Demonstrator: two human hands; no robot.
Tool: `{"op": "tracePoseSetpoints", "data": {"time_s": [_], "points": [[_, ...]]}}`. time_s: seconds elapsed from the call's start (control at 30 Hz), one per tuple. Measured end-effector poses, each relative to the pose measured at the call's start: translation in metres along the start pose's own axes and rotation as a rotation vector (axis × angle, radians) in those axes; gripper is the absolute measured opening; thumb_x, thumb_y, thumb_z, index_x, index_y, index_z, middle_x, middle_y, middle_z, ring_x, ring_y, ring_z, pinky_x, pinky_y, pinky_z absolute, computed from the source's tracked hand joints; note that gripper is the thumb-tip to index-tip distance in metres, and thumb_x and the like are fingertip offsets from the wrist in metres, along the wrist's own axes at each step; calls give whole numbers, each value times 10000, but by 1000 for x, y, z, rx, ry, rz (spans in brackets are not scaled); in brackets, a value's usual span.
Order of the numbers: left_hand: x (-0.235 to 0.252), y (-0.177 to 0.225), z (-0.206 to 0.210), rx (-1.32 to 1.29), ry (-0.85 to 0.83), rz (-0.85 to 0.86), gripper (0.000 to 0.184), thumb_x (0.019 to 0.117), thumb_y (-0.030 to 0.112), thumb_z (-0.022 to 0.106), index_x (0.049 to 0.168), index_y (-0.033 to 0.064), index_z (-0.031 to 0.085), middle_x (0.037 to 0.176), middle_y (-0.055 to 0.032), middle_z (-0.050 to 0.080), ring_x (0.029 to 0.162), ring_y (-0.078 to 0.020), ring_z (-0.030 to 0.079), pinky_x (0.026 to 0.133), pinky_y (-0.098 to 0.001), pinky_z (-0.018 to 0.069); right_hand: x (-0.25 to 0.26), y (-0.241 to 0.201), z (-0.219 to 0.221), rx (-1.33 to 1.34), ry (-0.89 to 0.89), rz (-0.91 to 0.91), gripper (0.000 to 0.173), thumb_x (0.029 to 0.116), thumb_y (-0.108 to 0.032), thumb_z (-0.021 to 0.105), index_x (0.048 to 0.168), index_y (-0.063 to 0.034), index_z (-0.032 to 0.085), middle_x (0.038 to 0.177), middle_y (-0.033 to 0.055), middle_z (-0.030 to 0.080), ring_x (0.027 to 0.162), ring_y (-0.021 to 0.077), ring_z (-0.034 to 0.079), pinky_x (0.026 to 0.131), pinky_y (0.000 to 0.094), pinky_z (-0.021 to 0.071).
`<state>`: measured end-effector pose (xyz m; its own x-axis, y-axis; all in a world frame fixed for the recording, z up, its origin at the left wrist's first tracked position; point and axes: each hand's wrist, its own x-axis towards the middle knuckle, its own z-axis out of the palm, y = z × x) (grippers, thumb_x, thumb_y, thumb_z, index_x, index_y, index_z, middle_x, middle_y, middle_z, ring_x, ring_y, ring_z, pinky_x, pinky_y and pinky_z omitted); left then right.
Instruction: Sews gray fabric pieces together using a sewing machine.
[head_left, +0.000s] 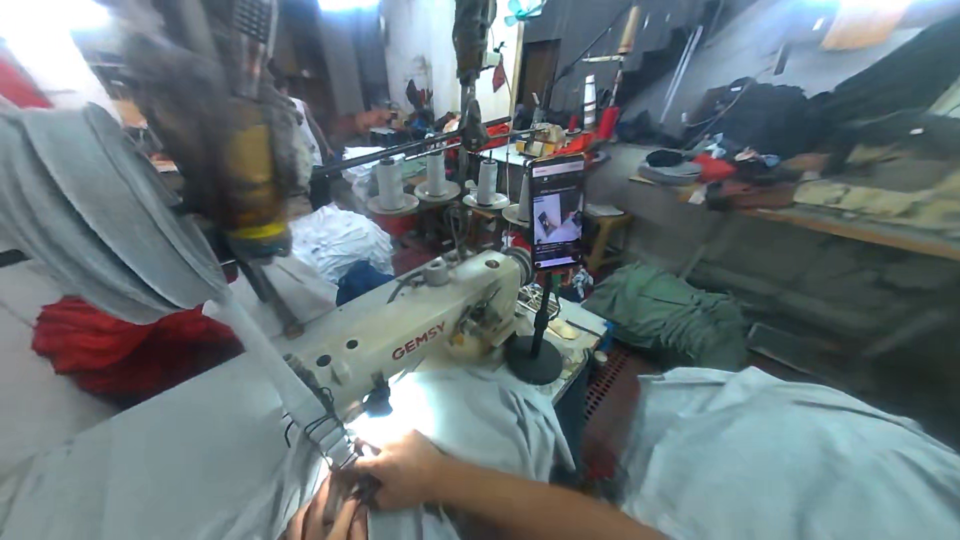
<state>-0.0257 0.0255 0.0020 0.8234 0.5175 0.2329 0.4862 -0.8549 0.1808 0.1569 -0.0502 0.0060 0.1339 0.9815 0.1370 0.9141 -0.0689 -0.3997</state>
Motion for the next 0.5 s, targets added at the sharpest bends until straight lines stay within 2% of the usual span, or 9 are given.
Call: {"op": "tracePoseSetpoints", "data": {"time_s": [0.03, 0.1, 0.17, 0.2, 0.23, 0.3, 0.33, 0.4, 0.5], "points": [[1, 2, -1, 19, -8, -7, 325, 1027, 355, 506, 1157, 216, 770, 1509, -116, 544, 1377, -396, 492, 1052, -654, 363, 6, 9, -2, 2, -19, -20, 363, 888, -253, 719, 1243, -177, 705, 1165, 130, 715, 1010, 343, 704, 766, 613, 557], [6, 4, -1, 39, -11, -20, 315, 1019, 348, 514, 1168, 237, 769, 1516, -107, 539, 1381, -402, 485, 1029, -675, 357, 12, 12, -11, 8, -9, -14, 320, 900, -274, 723, 1205, -178, 740, 1184, 133, 725, 1090, 342, 692, 873, 620, 547], [8, 8, -2, 40, -12, -44, 316, 1019, 341, 530, 1212, 236, 757, 1523, -102, 532, 1392, -412, 472, 1035, -699, 351, 4, -5, -22, 26, -18, 95, 302, 911, -275, 707, 1192, -172, 745, 1195, 159, 717, 1079, 367, 690, 864, 629, 544], [8, 10, -3, 32, -20, -61, 324, 1006, 335, 548, 1248, 244, 743, 1532, -95, 522, 1398, -416, 463, 1040, -705, 347, -8, -18, -25, 62, -24, 151, 300, 919, -276, 706, 1199, -172, 740, 1278, 166, 675, 1102, 377, 672, 861, 631, 547], [8, 10, -4, 27, -20, -72, 332, 1000, 350, 555, 1265, 260, 734, 1531, -98, 521, 1394, -424, 462, 1038, -707, 348, -23, -32, -23, 104, -12, 190, 306, 919, -280, 713, 1204, -172, 739, 1292, 163, 656, 1104, 376, 665, 846, 624, 557], [7, 10, 0, 22, 6, -98, 345, 1035, 414, 502, 1255, 291, 738, 1518, -99, 536, 1383, -419, 473, 1039, -689, 343, -54, -44, -8, 159, 47, 222, 309, 902, -312, 738, 1178, -173, 735, 1145, 153, 697, 957, 354, 705, 731, 605, 570], [7, 10, 3, 18, 27, -115, 347, 1033, 422, 490, 1234, 306, 748, 1514, -80, 542, 1381, -399, 476, 1041, -672, 339, -64, -41, -1, 157, 67, 256, 315, 901, -330, 728, 1186, -195, 723, 1088, 129, 707, 917, 331, 710, 709, 589, 569], [8, 12, 8, 31, 57, -130, 358, 1029, 425, 473, 1204, 309, 763, 1501, -65, 555, 1370, -384, 486, 1036, -661, 342, -65, -22, -5, 80, 79, 383, 337, 895, -300, 699, 1213, -189, 700, 1106, 109, 713, 971, 314, 709, 755, 585, 575], [9, 16, 9, 56, 66, -141, 376, 1024, 426, 450, 1163, 304, 777, 1482, -66, 573, 1358, -392, 500, 1012, -671, 351, -47, 0, -30, 28, 5, 514, 327, 942, -268, 642, 1205, -78, 681, 1174, 171, 690, 1066, 375, 685, 846, 621, 554]]}}
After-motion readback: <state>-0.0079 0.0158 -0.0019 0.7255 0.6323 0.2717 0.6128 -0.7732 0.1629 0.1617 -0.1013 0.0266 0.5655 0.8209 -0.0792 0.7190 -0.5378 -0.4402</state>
